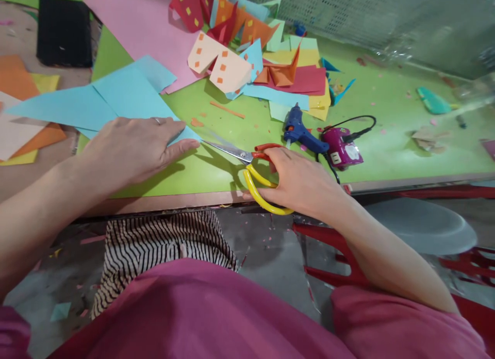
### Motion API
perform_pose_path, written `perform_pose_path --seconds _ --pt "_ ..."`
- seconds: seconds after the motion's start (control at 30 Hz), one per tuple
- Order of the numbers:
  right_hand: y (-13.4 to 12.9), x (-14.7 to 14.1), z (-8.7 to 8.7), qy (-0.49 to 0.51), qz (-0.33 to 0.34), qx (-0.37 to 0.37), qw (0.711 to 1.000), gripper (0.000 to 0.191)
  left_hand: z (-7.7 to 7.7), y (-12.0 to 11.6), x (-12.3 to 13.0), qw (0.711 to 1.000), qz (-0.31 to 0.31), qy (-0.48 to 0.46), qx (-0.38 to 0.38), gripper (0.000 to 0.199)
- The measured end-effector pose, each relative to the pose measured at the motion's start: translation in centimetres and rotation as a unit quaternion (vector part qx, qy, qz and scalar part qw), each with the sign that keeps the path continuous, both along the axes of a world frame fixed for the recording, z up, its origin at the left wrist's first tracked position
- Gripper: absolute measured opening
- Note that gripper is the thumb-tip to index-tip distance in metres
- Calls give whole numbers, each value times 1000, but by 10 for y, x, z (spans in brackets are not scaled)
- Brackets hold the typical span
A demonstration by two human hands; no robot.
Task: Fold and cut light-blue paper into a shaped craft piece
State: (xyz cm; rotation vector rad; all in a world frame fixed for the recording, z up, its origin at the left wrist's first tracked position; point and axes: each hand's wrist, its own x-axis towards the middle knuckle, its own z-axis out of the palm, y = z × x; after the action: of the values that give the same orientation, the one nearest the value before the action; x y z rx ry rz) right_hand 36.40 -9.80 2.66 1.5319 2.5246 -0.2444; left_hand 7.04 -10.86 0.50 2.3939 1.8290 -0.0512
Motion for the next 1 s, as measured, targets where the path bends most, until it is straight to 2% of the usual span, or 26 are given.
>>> perform_pose_path --seconds 0.1,0.37,0.6,0.73,1.0 --pt "-2 1 1 17 8 -5 1000 61 1 3 -2 1000 -13 -20 -6 80" --pt "-2 -2 2 2 -6 -14 1000 66 6 16 -4 999 20 -15 -28 98" --pt "-1 -2 0 21 8 -1 1000 65 6 17 -2 998 39 -17 -39 95" --pt "2 -3 -2 12 11 12 1000 63 5 16 -2 998 46 -34 -34 87" --pt "-2 -5 0 23 3 5 1000 64 5 15 -2 1000 24 2 2 81"
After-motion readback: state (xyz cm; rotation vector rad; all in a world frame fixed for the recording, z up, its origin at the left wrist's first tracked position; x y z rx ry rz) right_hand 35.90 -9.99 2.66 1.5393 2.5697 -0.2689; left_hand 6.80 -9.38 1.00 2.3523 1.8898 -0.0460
